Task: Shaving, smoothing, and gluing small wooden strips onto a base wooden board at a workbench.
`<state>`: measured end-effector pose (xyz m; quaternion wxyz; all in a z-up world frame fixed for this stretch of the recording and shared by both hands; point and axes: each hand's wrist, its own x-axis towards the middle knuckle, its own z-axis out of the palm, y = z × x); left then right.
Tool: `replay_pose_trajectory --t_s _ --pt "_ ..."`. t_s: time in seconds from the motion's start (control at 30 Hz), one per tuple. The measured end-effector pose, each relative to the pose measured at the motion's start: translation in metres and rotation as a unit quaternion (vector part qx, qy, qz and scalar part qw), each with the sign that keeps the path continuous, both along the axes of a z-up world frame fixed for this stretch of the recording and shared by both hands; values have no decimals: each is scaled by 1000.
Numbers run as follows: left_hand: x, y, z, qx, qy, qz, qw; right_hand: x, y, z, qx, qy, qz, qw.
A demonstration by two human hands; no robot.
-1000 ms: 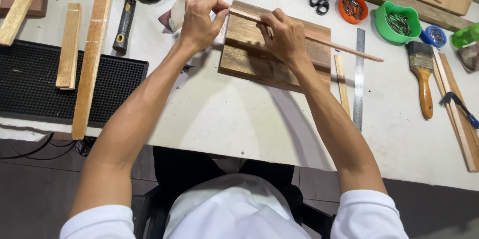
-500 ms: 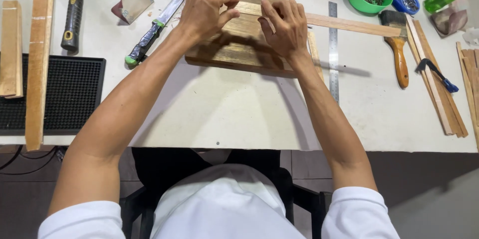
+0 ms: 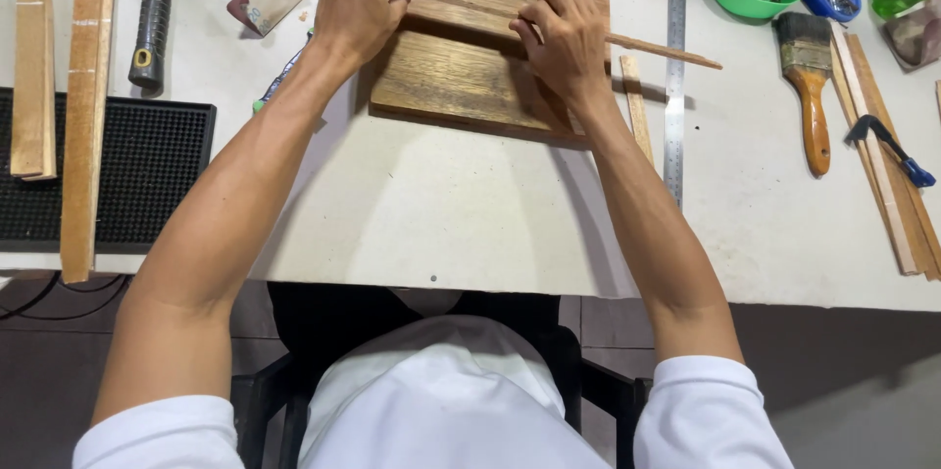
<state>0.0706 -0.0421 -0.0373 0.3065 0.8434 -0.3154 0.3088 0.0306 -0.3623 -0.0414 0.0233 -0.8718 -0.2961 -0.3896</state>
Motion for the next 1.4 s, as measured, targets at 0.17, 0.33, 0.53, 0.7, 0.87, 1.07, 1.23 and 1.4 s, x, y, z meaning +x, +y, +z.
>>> replay_pose_trajectory --t_s 0.17,0.33,0.53,0.7,0.87,1.07,1.23,1.4 --pt "7 11 -12 3 11 17 1000 15 10 -13 -6 3 -3 1000" --pt "9 17 -20 3 65 -10 998 18 13 -25 0 15 1 1000" --pt "18 -2 -18 0 19 6 1000 9 14 -7 18 112 -3 994" --pt "11 -46 -8 -121 257 68 956 -3 22 24 120 166 -30 978" --pt "-30 -75 33 -306 464 -61 829 -10 45 30 142 190 -13 971" --pt "-21 -56 35 -365 501 -52 783 -8 75 26 151 226 7 962" --pt "-6 -10 37 -415 506 -14 756 -4 101 23 145 248 41 957" --pt "-12 12 41 -405 443 6 800 -1 129 25 171 235 63 955"
